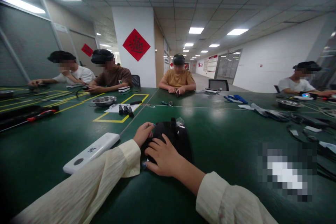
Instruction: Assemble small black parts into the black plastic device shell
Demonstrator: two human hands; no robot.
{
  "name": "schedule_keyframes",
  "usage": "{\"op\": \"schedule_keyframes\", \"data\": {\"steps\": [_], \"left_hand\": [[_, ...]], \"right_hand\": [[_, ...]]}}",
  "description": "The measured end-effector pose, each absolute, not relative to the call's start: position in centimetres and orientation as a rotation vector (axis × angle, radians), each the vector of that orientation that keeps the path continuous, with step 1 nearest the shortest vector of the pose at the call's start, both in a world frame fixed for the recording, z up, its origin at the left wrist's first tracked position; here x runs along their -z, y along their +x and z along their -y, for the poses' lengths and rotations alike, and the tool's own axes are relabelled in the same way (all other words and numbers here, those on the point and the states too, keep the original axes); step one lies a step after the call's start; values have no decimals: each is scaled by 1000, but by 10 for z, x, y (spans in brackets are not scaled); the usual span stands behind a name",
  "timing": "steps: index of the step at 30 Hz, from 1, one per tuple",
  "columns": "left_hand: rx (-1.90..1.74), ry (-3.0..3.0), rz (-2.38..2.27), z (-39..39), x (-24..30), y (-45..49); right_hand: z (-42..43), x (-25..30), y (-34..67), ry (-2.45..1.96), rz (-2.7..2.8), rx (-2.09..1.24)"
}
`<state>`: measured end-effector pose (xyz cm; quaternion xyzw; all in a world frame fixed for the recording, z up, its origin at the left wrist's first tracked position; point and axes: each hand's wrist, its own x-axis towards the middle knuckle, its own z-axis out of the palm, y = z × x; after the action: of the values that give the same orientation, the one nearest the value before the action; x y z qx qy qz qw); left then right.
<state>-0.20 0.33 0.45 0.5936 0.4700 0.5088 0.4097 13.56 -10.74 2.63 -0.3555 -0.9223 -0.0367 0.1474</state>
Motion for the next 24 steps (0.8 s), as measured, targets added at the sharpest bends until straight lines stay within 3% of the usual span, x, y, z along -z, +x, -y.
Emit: {"op": "schedule_keyframes", "data": {"steps": [24], "left_hand": [[-1275, 1531, -1114, 4, -6, 1]], "right_hand": [[33, -8, 269, -2389, 1853, -84]]}}
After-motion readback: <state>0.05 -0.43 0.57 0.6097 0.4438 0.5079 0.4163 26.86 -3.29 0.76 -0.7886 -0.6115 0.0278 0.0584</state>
